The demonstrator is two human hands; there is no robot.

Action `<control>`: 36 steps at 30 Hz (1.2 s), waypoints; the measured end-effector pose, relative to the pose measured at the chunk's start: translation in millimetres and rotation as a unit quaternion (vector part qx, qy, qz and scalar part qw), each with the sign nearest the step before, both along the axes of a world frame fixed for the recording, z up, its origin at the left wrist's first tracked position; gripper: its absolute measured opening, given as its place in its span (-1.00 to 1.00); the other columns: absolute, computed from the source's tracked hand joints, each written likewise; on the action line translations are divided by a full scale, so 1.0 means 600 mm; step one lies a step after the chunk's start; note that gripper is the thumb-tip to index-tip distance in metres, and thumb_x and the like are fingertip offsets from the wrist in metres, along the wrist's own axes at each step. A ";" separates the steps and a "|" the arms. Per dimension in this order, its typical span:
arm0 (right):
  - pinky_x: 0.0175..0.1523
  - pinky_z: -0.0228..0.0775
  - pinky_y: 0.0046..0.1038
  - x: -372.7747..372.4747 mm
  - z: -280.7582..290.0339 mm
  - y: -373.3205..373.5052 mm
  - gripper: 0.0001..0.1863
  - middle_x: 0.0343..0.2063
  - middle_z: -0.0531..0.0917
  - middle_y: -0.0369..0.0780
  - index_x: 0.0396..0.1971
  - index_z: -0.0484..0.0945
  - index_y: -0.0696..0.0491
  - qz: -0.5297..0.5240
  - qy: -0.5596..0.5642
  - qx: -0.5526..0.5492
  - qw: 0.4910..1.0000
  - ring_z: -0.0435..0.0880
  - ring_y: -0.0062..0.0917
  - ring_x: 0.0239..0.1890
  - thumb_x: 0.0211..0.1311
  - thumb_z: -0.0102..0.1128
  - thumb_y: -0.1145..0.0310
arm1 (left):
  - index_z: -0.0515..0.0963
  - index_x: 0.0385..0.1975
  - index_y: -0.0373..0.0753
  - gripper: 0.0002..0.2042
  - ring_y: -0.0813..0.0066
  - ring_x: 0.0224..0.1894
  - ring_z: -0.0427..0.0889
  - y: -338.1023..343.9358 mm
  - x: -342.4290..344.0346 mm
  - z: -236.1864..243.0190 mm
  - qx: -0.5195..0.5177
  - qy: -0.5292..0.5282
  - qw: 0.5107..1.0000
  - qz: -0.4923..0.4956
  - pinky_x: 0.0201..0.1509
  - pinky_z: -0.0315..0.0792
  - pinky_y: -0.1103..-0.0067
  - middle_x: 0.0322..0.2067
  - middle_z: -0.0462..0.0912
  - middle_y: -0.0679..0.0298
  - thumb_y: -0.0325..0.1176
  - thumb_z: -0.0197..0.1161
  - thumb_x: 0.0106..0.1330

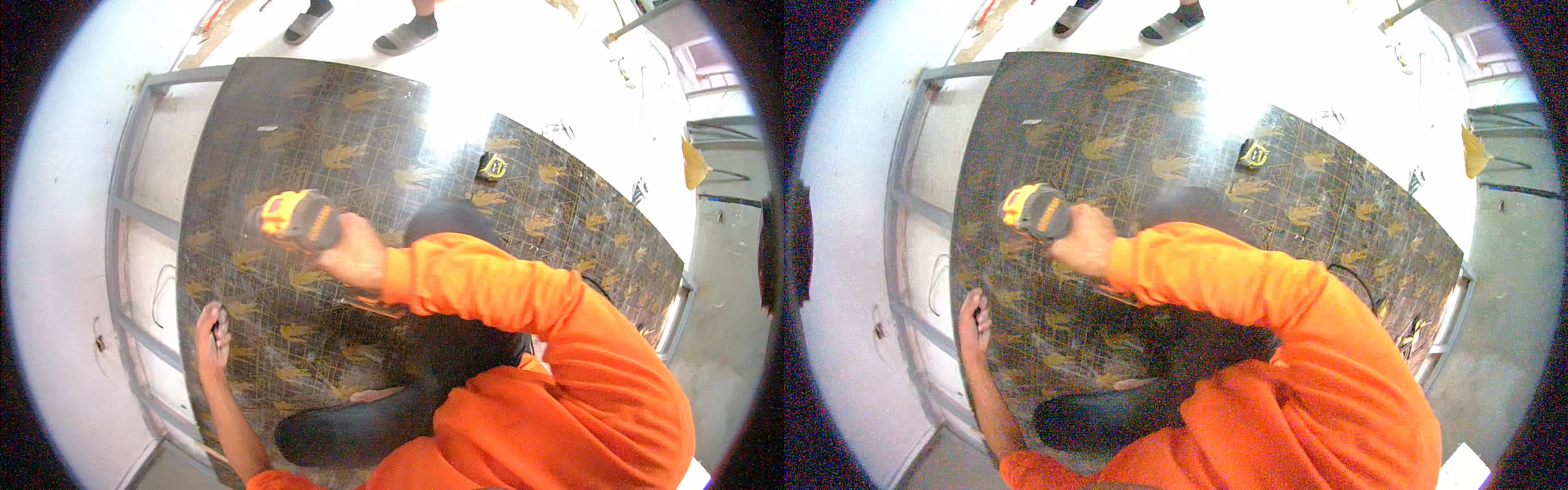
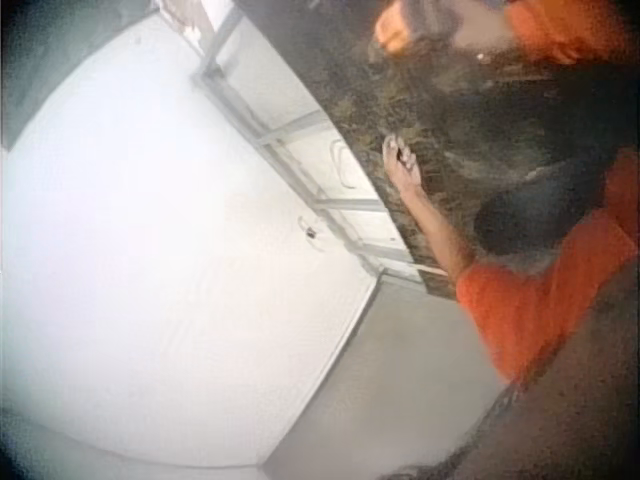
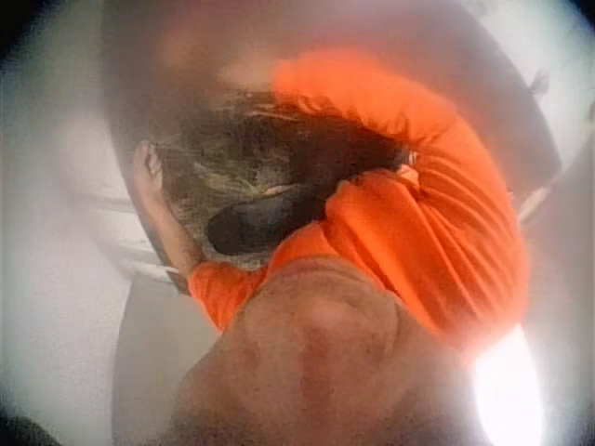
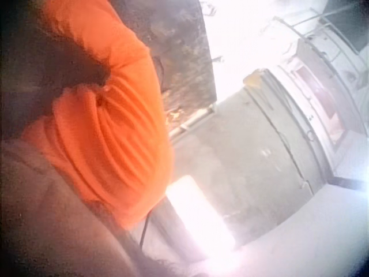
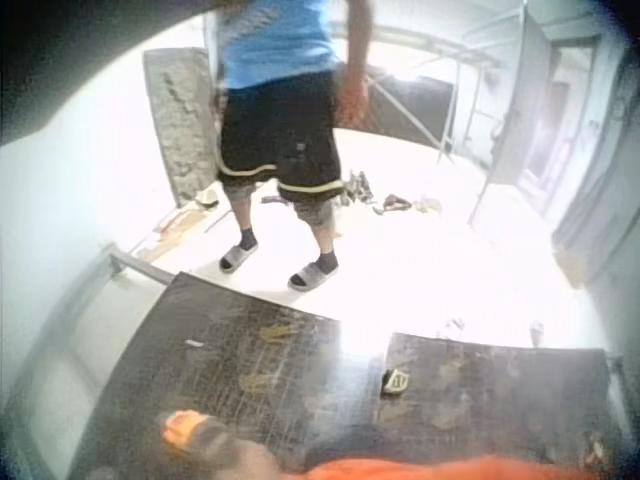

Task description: The person kneels on a large patterned tile and uses a cordless drill to drive screws into it. The person repeatedly positions the drill, drives screws, and repositions on the tile surface.

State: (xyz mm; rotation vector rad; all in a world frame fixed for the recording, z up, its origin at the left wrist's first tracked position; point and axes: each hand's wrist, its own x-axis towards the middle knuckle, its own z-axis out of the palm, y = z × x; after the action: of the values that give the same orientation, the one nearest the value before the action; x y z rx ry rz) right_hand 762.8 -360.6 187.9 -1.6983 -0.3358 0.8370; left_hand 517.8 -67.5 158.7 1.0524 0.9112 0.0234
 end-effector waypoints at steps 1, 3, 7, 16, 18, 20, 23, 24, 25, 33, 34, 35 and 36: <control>-0.06 0.54 -0.20 0.029 -0.014 0.005 -0.58 -0.39 0.71 0.03 -0.32 0.68 0.11 0.023 0.013 -0.032 0.999 0.72 -0.10 -0.23 -0.18 0.43 0.14 | 0.45 -0.07 -0.23 -0.76 0.81 -0.62 0.26 -0.012 0.064 0.020 0.022 0.048 0.997 -0.052 -0.70 0.08 0.81 -0.48 0.39 0.44 -0.30 0.24 0.35; -0.06 0.53 -0.18 0.068 -0.031 0.034 -0.61 -0.38 0.72 0.02 -0.33 0.69 0.10 -0.034 0.072 -0.036 0.996 0.72 -0.09 -0.22 -0.18 0.41 0.17 | 0.46 -0.09 -0.24 -0.77 0.80 -0.62 0.25 -0.043 0.166 0.053 0.064 0.138 0.978 -0.146 -0.69 0.08 0.80 -0.48 0.40 0.44 -0.29 0.24 0.35; -0.30 0.54 -0.31 0.148 -0.063 0.075 -0.71 -0.44 0.74 -0.14 -0.31 0.68 0.11 -0.163 0.075 -0.054 0.982 0.74 -0.38 -0.41 -0.11 0.37 0.34 | 0.47 -0.12 -0.27 -0.78 0.80 -0.62 0.24 -0.083 0.262 0.114 0.032 0.188 0.954 -0.231 -0.68 0.08 0.79 -0.48 0.40 0.44 -0.31 0.23 0.35; -0.46 0.34 -0.39 0.296 -0.113 0.040 -0.75 -0.53 0.54 -0.28 -0.36 0.56 0.12 -0.364 0.293 0.051 0.883 0.48 -0.51 -0.54 -0.13 0.33 0.51 | 0.53 -0.04 -0.20 -0.76 0.46 -0.33 0.57 -0.057 0.196 -0.028 -0.020 0.276 0.956 -0.097 -0.34 0.48 0.51 -0.26 0.59 0.32 -0.31 0.15 0.35; -0.42 0.38 -0.40 0.328 -0.118 0.014 -0.75 -0.48 0.56 -0.27 -0.35 0.55 0.09 -0.380 0.226 0.048 0.895 0.50 -0.52 -0.52 -0.13 0.32 0.53 | 0.52 -0.03 -0.24 -0.72 0.34 -0.25 0.58 -0.082 0.191 -0.103 0.021 0.280 0.948 -0.152 -0.22 0.46 0.44 -0.19 0.59 0.22 -0.27 0.17 0.34; -0.36 0.41 -0.42 0.363 -0.124 -0.018 -0.74 -0.47 0.57 -0.28 -0.34 0.56 0.09 -0.389 0.199 0.051 0.898 0.53 -0.51 -0.50 -0.13 0.32 0.54 | 0.52 -0.02 -0.27 -0.68 0.23 -0.16 0.58 -0.083 0.226 -0.178 0.022 0.271 0.948 -0.167 -0.11 0.44 0.37 -0.12 0.59 0.12 -0.22 0.19 0.33; -0.34 0.43 -0.45 0.394 -0.122 -0.072 -0.74 -0.44 0.60 -0.28 -0.26 0.57 0.11 -0.421 0.188 0.014 0.887 0.54 -0.53 -0.48 -0.03 0.29 0.55 | 0.51 0.00 -0.32 -0.60 0.07 -0.02 0.59 -0.034 0.377 -0.276 0.160 0.195 0.926 -0.281 0.06 0.41 0.27 -0.01 0.58 -0.02 -0.15 0.21 0.31; -0.34 0.44 -0.45 0.399 -0.118 -0.091 -0.72 -0.41 0.62 -0.27 -0.21 0.56 0.12 -0.426 0.168 -0.018 0.889 0.54 -0.52 -0.47 -0.01 0.29 0.56 | 0.51 0.00 -0.34 -0.58 0.01 0.02 0.59 -0.012 0.449 -0.303 0.241 0.156 0.906 -0.312 0.11 0.40 0.23 0.02 0.58 -0.07 -0.13 0.22 0.30; -0.35 0.43 -0.46 0.401 -0.115 -0.100 -0.70 -0.41 0.62 -0.28 -0.19 0.56 0.12 -0.441 0.114 0.016 0.890 0.55 -0.52 -0.47 0.01 0.29 0.56 | 0.51 -0.06 -0.36 -0.60 -0.02 0.01 0.59 0.012 0.518 -0.323 0.346 0.122 0.858 -0.359 0.07 0.41 0.26 0.01 0.57 -0.12 -0.15 0.25 0.29; -0.34 0.44 -0.46 0.360 -0.024 -0.128 -0.71 -0.42 0.60 -0.27 -0.16 0.53 0.13 -0.540 0.091 -0.038 0.836 0.58 -0.50 -0.46 0.06 0.26 0.57 | 0.49 -0.14 -0.23 -0.61 -0.02 -0.12 0.56 0.162 0.748 -0.374 0.609 -0.031 0.745 -0.271 -0.10 0.44 0.23 -0.17 0.55 0.08 -0.16 0.41 0.14; -0.35 0.44 -0.45 0.360 -0.005 -0.128 -0.72 -0.45 0.59 -0.28 -0.16 0.53 0.13 -0.530 0.109 -0.044 0.840 0.57 -0.51 -0.48 0.07 0.26 0.54 | 0.49 -0.16 -0.23 -0.62 0.00 -0.13 0.57 0.186 0.738 -0.376 0.590 -0.005 0.755 -0.286 -0.11 0.44 0.25 -0.16 0.55 0.09 -0.16 0.41 0.13; -0.36 0.44 -0.46 0.362 0.007 -0.120 -0.72 -0.46 0.59 -0.29 -0.16 0.53 0.13 -0.534 0.121 -0.035 0.836 0.57 -0.51 -0.49 0.07 0.27 0.53 | 0.50 -0.21 -0.23 -0.64 0.01 -0.15 0.56 0.208 0.732 -0.384 0.576 -0.020 0.759 -0.303 -0.11 0.44 0.24 -0.19 0.54 0.11 -0.15 0.40 0.13; -0.37 0.43 -0.46 0.362 0.018 -0.116 -0.71 -0.47 0.58 -0.29 -0.16 0.53 0.13 -0.544 0.128 -0.037 0.829 0.56 -0.52 -0.50 0.07 0.27 0.52 | 0.51 -0.25 -0.22 -0.66 0.03 -0.17 0.55 0.221 0.727 -0.394 0.548 0.015 0.768 -0.332 -0.12 0.43 0.24 -0.23 0.53 0.12 -0.13 0.39 0.14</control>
State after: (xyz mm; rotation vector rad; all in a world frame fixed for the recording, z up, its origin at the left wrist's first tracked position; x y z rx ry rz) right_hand 980.0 -430.1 198.8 -1.4791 0.8178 0.1864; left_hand 954.0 65.1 -78.0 2.4485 0.4388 -0.0628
